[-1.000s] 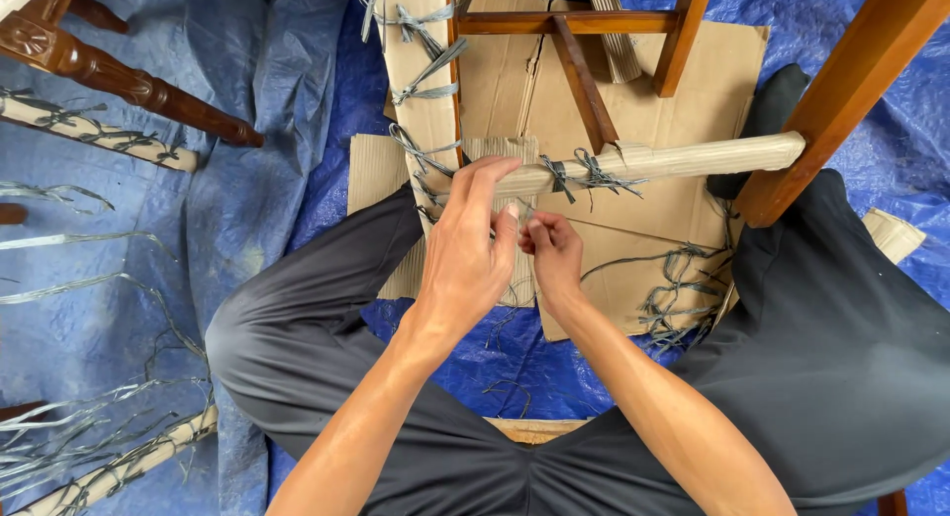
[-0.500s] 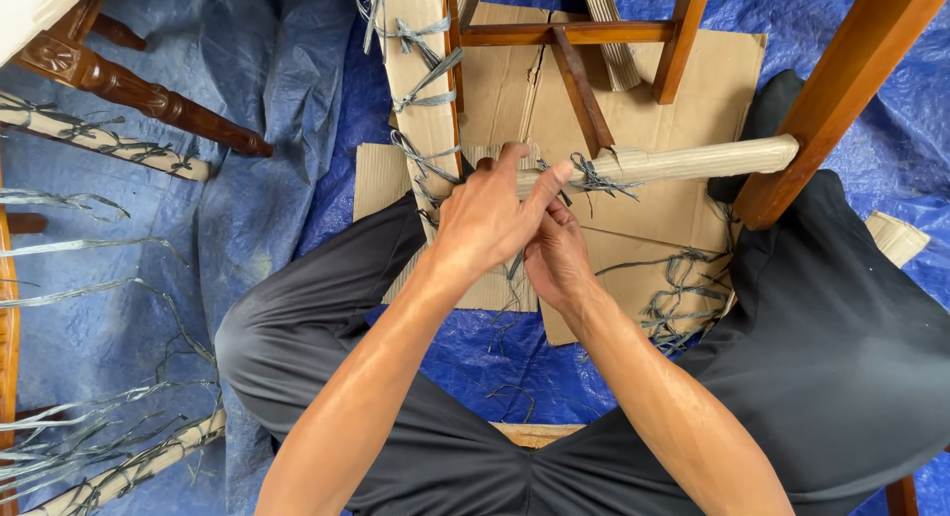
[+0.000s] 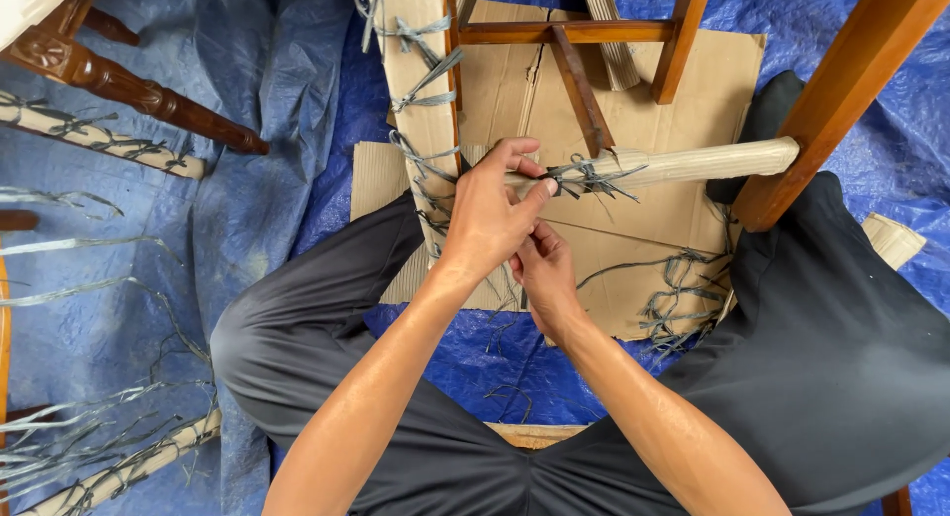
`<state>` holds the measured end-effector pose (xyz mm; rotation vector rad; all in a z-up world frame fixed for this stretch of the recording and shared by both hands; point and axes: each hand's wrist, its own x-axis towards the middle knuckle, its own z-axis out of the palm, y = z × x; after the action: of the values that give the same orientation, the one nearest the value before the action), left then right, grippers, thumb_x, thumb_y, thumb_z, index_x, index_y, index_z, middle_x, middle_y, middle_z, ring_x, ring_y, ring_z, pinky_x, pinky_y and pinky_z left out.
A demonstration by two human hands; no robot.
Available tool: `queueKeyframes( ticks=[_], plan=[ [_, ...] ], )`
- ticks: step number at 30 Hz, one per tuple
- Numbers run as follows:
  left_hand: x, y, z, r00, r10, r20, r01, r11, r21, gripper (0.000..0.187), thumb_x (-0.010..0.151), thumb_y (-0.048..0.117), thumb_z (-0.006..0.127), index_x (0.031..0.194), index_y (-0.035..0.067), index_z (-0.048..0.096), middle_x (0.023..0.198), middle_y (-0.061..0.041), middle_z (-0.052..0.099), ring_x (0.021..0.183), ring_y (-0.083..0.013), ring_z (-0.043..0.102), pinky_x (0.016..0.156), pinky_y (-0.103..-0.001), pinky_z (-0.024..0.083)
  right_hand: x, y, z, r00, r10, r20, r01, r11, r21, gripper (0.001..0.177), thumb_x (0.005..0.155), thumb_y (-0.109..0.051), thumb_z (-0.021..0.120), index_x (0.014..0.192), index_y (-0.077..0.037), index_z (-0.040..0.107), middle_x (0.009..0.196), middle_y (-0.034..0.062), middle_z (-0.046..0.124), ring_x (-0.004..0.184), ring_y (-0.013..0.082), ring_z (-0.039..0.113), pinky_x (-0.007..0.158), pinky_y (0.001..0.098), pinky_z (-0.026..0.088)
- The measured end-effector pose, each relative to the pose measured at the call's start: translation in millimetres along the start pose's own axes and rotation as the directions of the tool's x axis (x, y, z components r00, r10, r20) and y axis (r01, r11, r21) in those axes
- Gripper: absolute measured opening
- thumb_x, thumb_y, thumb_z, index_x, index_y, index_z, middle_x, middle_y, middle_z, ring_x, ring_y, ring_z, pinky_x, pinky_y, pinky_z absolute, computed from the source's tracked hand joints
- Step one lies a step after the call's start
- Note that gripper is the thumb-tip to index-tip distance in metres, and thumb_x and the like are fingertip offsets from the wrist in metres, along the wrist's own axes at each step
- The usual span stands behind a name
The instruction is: Wrapping protective cardboard strips and tying them with twine around the legs and rungs of a wooden chair.
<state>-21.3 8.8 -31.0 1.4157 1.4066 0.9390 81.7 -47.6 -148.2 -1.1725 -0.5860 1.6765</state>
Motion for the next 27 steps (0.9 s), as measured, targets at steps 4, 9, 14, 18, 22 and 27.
queueKeyframes(
  ticks=[4,9,14,18,22,27],
  plan=[
    [1,-15,1,0.972,0.236,0.0,-0.233,0.96,0.152,0.038,0.083,0.009,0.075,0.119,0.0,0.067,0.104,-0.013,0.07,0.059,-0.0193,0.069,0.062,-0.032,0.056,2,-6,-4,0.999,-0.033,0.005,0.033,0.999,0.013,0.014,0.105,-0.016,0.056,0.108,-0.005,0.066,0.073,-0.0047,0.055,0.059,0.0029,0.045,0.048,0.0202,0.032],
    [1,-2,-3,0.959,0.248,-0.139,-0.233,0.966,0.113,0.015,0.097,0.011,0.069,0.103,-0.003,0.069,0.097,-0.014,0.068,0.065,-0.0199,0.072,0.059,-0.032,0.055,-1,-6,-3,0.997,-0.073,0.007,0.073,0.997,-0.026,0.017,0.103,-0.015,0.059,0.113,-0.004,0.066,0.071,-0.0047,0.052,0.057,0.0031,0.042,0.048,0.0205,0.031],
    [-12,7,-10,0.957,0.225,-0.185,-0.216,0.974,0.067,0.017,0.1,0.014,0.069,0.101,-0.003,0.069,0.091,-0.012,0.068,0.063,-0.019,0.072,0.057,-0.032,0.053,-14,0,4,0.993,-0.116,-0.016,0.112,0.979,-0.168,0.019,0.103,-0.016,0.059,0.112,-0.001,0.066,0.074,-0.0046,0.055,0.06,0.0032,0.042,0.051,0.0208,0.033],
    [-24,5,-21,0.944,0.28,-0.176,-0.275,0.96,0.056,0.013,0.101,0.013,0.069,0.102,0.0,0.071,0.097,-0.01,0.073,0.073,-0.0162,0.075,0.06,-0.028,0.058,-35,-7,11,0.964,-0.267,0.018,0.263,0.934,-0.24,0.018,0.105,-0.016,0.057,0.11,-0.001,0.065,0.076,-0.0044,0.055,0.066,0.0034,0.044,0.057,0.0208,0.037],
    [-35,10,-33,0.926,0.345,-0.15,-0.321,0.933,0.164,0.012,0.098,0.008,0.071,0.108,0.001,0.074,0.096,-0.01,0.074,0.071,-0.0194,0.07,0.062,-0.032,0.055,-46,-44,23,0.934,-0.353,0.051,0.354,0.9,-0.253,0.017,0.108,-0.016,0.056,0.108,-0.002,0.065,0.075,-0.0042,0.052,0.068,0.0034,0.044,0.058,0.0207,0.037],
    [-39,-1,-33,0.785,0.617,-0.055,-0.552,0.737,0.391,0.023,0.09,-0.001,0.074,0.112,0.003,0.071,0.112,-0.009,0.073,0.103,-0.0272,0.069,0.087,-0.037,0.058,-16,-107,27,0.913,-0.387,0.127,0.407,0.85,-0.334,0.019,0.105,-0.017,0.058,0.1,-0.002,0.067,0.075,-0.0033,0.057,0.066,0.0035,0.049,0.057,0.0211,0.039]
  ],
)
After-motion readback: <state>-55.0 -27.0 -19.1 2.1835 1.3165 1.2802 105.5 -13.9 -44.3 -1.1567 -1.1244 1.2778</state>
